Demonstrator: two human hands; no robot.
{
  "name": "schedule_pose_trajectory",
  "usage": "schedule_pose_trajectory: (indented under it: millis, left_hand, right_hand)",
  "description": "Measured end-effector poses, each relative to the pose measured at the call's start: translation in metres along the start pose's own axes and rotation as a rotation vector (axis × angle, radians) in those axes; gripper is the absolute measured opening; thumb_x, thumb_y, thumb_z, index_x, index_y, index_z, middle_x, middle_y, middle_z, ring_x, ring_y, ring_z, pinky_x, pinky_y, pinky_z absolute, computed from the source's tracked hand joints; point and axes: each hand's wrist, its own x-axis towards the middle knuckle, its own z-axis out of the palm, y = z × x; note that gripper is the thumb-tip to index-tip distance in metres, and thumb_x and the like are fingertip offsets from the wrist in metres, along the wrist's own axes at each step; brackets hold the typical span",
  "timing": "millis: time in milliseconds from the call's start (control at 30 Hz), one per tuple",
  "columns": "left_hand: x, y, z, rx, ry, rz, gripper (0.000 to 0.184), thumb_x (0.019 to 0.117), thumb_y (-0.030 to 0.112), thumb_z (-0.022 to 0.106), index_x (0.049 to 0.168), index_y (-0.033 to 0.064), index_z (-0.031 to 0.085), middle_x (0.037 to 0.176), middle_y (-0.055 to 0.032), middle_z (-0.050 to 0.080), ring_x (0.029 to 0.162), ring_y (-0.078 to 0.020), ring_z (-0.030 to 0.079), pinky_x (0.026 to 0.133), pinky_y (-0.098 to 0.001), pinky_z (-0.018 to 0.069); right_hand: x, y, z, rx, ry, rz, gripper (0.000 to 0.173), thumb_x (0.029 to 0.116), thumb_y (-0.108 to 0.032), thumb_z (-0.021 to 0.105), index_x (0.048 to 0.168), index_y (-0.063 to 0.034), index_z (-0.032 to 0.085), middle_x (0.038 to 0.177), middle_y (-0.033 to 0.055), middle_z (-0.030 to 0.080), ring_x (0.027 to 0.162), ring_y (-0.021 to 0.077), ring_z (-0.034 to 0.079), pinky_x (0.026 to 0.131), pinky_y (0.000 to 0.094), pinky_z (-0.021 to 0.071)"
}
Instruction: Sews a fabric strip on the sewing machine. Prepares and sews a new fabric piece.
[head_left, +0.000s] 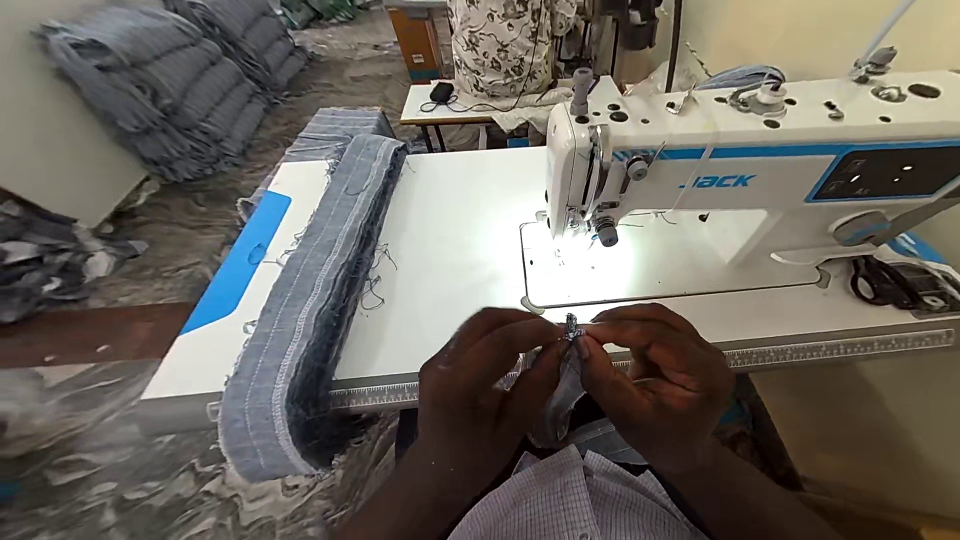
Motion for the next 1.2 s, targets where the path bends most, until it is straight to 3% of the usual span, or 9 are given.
schedule_pose_trajectory:
  millis: [200, 333, 500, 767, 867, 1000, 1100, 1133, 1200]
  left_hand:
    - [-0.005, 0.000, 0.002, -0.183, 0.044, -0.138, 0.010, 0.0926, 0.006, 0.071, 0.103, 0.0048, 0.070, 0.091, 0.0019, 0.072, 0.079, -0.0083, 0.069, 0.071, -0.0242, 0.0617]
    - [-0.003, 0.001, 0.005, -0.239, 0.113, -0.177, 0.008, 0.0925, 0.007, 0.072, 0.100, 0.0074, 0.069, 0.088, 0.0037, 0.073, 0.075, -0.0069, 0.070, 0.069, -0.0222, 0.0619]
    - [0.001, 0.005, 0.007, -0.294, 0.136, -0.233, 0.007, 0.0923, 0.007, 0.072, 0.098, 0.0086, 0.069, 0.085, 0.0027, 0.073, 0.072, -0.0079, 0.069, 0.065, -0.0221, 0.0612]
    - [-0.002, 0.007, 0.006, -0.311, 0.043, -0.352, 0.019, 0.0940, 0.004, 0.068, 0.111, 0.0012, 0.076, 0.090, -0.0036, 0.077, 0.070, -0.0114, 0.072, 0.064, -0.0245, 0.0630]
    - [-0.002, -0.001, 0.006, -0.439, -0.005, -0.459, 0.027, 0.0956, 0.007, 0.069, 0.121, 0.0005, 0.072, 0.099, -0.0088, 0.076, 0.080, -0.0169, 0.074, 0.073, -0.0291, 0.0641]
    - [0.001, -0.013, 0.018, -0.573, 0.055, -0.651, 0.015, 0.0978, 0.017, 0.070, 0.105, 0.0045, 0.074, 0.088, -0.0108, 0.073, 0.072, -0.0197, 0.072, 0.071, -0.0360, 0.0648]
    - [0.007, -0.021, 0.037, -0.507, -0.029, -0.640, 0.015, 0.1020, 0.018, 0.063, 0.101, 0.0053, 0.072, 0.081, -0.0079, 0.070, 0.065, -0.0166, 0.069, 0.062, -0.0338, 0.0634]
    - [0.011, -0.027, 0.041, -0.408, -0.116, -0.635, 0.014, 0.1019, 0.018, 0.063, 0.099, 0.0071, 0.071, 0.079, -0.0050, 0.070, 0.063, -0.0144, 0.068, 0.059, -0.0313, 0.0618]
    - [0.025, -0.045, 0.046, -0.221, -0.375, -0.625, 0.015, 0.1019, 0.024, 0.063, 0.095, 0.0136, 0.071, 0.075, 0.0027, 0.070, 0.062, -0.0097, 0.068, 0.057, -0.0286, 0.0598]
  right_hand:
    - [-0.003, 0.001, 0.001, 0.135, -0.094, 0.104, 0.012, 0.0859, -0.001, 0.078, 0.097, 0.0015, 0.074, 0.094, 0.0058, 0.071, 0.080, 0.0111, 0.071, 0.071, 0.0256, 0.0646]
    - [-0.001, -0.002, 0.006, 0.111, -0.083, 0.117, 0.013, 0.0852, -0.001, 0.079, 0.098, 0.0013, 0.075, 0.095, 0.0056, 0.071, 0.080, 0.0111, 0.071, 0.070, 0.0249, 0.0643]
    - [-0.006, -0.008, 0.014, -0.165, -0.037, -0.051, 0.019, 0.0821, -0.001, 0.079, 0.101, -0.0004, 0.077, 0.097, 0.0050, 0.069, 0.090, 0.0103, 0.068, 0.076, 0.0215, 0.0608]
    - [-0.011, 0.007, 0.012, -0.383, -0.081, -0.196, 0.021, 0.0869, -0.006, 0.077, 0.108, -0.0009, 0.077, 0.104, 0.0081, 0.069, 0.103, 0.0158, 0.065, 0.090, 0.0261, 0.0568]
    - [-0.011, 0.019, 0.013, -0.320, -0.180, -0.109, 0.021, 0.0870, -0.014, 0.074, 0.106, -0.0048, 0.077, 0.107, 0.0065, 0.065, 0.105, 0.0148, 0.063, 0.090, 0.0274, 0.0564]
    - [-0.006, 0.030, 0.007, -0.055, -0.160, 0.139, 0.025, 0.0870, -0.017, 0.066, 0.106, -0.0085, 0.079, 0.101, 0.0007, 0.060, 0.095, 0.0088, 0.058, 0.078, 0.0224, 0.0536]
    - [-0.003, 0.040, -0.002, 0.010, -0.100, 0.496, 0.022, 0.0892, -0.032, 0.072, 0.105, -0.0169, 0.074, 0.123, 0.0016, 0.056, 0.109, 0.0130, 0.058, 0.084, 0.0295, 0.0554]
    - [-0.002, 0.044, -0.006, -0.024, -0.118, 0.597, 0.014, 0.0888, -0.031, 0.072, 0.092, -0.0170, 0.073, 0.124, 0.0008, 0.060, 0.105, 0.0121, 0.061, 0.079, 0.0295, 0.0552]
    - [0.001, 0.054, -0.018, -0.114, -0.151, 0.690, 0.015, 0.0917, -0.022, 0.070, 0.079, -0.0144, 0.068, 0.094, -0.0011, 0.068, 0.074, 0.0098, 0.063, 0.057, 0.0264, 0.0525]
